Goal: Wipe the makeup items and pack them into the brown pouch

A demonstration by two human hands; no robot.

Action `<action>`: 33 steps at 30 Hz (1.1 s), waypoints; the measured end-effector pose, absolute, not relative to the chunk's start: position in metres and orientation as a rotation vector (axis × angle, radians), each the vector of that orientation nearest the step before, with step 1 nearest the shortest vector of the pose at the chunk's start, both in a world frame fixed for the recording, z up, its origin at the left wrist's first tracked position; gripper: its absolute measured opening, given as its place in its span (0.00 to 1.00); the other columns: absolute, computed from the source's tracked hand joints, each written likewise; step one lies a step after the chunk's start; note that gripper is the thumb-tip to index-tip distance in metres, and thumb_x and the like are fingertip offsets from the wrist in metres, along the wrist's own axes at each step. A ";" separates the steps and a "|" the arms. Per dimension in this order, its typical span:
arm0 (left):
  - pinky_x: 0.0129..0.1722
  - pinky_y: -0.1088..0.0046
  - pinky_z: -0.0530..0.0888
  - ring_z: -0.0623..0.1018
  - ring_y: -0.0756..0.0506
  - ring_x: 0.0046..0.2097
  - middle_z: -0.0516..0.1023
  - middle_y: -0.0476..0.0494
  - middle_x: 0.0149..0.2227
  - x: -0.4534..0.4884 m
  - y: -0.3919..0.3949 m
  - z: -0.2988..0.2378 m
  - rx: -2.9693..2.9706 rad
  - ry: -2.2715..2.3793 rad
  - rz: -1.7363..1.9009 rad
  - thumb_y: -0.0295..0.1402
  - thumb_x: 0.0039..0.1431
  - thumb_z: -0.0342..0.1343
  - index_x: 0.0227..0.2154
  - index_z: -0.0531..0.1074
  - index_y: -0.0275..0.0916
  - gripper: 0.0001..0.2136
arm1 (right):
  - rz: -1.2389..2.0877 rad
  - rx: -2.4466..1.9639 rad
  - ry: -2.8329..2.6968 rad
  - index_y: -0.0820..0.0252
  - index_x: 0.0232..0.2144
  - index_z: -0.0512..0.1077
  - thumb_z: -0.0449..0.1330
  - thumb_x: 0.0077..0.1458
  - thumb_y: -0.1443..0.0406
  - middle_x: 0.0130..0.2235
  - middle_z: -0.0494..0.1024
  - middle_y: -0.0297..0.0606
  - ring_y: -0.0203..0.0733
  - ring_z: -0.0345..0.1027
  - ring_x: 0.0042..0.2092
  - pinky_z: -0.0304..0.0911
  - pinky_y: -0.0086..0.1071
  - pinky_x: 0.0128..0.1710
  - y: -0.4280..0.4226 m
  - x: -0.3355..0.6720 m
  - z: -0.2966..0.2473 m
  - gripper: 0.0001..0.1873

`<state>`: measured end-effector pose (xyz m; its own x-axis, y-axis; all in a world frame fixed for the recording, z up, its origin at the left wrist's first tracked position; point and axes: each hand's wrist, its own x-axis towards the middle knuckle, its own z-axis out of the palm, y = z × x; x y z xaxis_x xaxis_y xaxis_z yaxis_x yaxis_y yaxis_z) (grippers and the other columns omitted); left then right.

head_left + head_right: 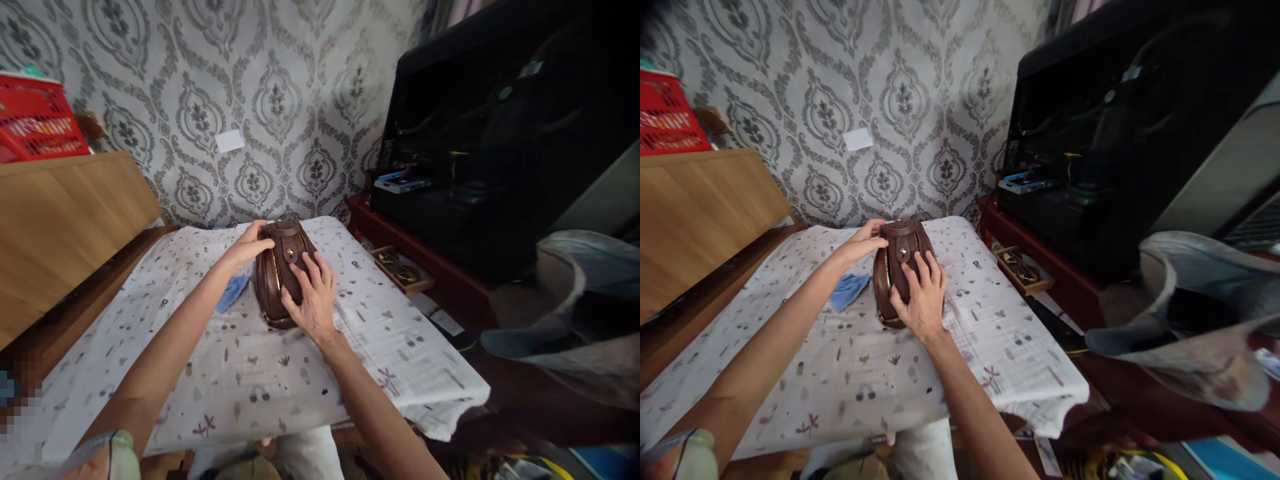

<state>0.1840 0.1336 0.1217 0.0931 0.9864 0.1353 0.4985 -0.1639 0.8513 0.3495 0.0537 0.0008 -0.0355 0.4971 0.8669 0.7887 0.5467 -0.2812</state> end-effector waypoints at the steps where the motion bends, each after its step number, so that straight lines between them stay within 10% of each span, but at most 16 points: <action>1: 0.56 0.62 0.71 0.72 0.39 0.59 0.70 0.38 0.60 0.186 0.136 0.123 1.811 1.462 0.994 0.29 0.49 0.59 0.58 0.65 0.41 0.31 | -0.333 -1.092 -1.690 0.58 0.53 0.72 0.58 0.60 0.58 0.64 0.68 0.49 0.60 0.53 0.68 0.55 0.56 0.63 0.054 0.350 0.001 0.20; 10: 0.54 0.63 0.71 0.78 0.39 0.48 0.82 0.42 0.43 0.227 0.164 0.138 2.500 1.434 0.873 0.38 0.59 0.58 0.42 0.79 0.41 0.12 | -0.310 -1.122 -1.703 0.58 0.55 0.71 0.57 0.60 0.57 0.65 0.67 0.50 0.59 0.50 0.70 0.50 0.55 0.66 0.053 0.350 0.001 0.22; 18: 0.34 0.70 0.68 0.73 0.44 0.31 0.68 0.49 0.20 0.242 0.178 0.140 2.346 1.531 0.957 0.40 0.62 0.51 0.20 0.69 0.40 0.16 | -0.290 -1.137 -1.692 0.58 0.55 0.72 0.56 0.61 0.56 0.68 0.61 0.53 0.59 0.50 0.70 0.52 0.55 0.66 0.053 0.350 0.003 0.23; 25: 0.54 0.67 0.69 0.77 0.39 0.52 0.82 0.41 0.42 0.234 0.159 0.139 2.356 1.356 0.987 0.41 0.60 0.53 0.26 0.76 0.39 0.14 | -0.317 -1.092 -1.655 0.60 0.54 0.72 0.57 0.60 0.57 0.66 0.64 0.54 0.57 0.52 0.69 0.53 0.53 0.66 0.055 0.351 0.003 0.23; 33: 0.50 0.67 0.70 0.77 0.41 0.47 0.80 0.42 0.44 0.195 0.148 0.145 2.401 1.489 1.045 0.36 0.53 0.61 0.41 0.76 0.39 0.13 | -0.315 -1.103 -1.682 0.57 0.58 0.70 0.57 0.61 0.54 0.68 0.61 0.51 0.60 0.49 0.70 0.50 0.56 0.66 0.052 0.350 0.002 0.26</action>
<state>0.1949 0.1481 0.1452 0.2740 0.8295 0.4868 0.7399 -0.5051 0.4443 0.3504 0.0517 0.0015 -0.0237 0.5103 0.8597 0.7865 0.5403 -0.2991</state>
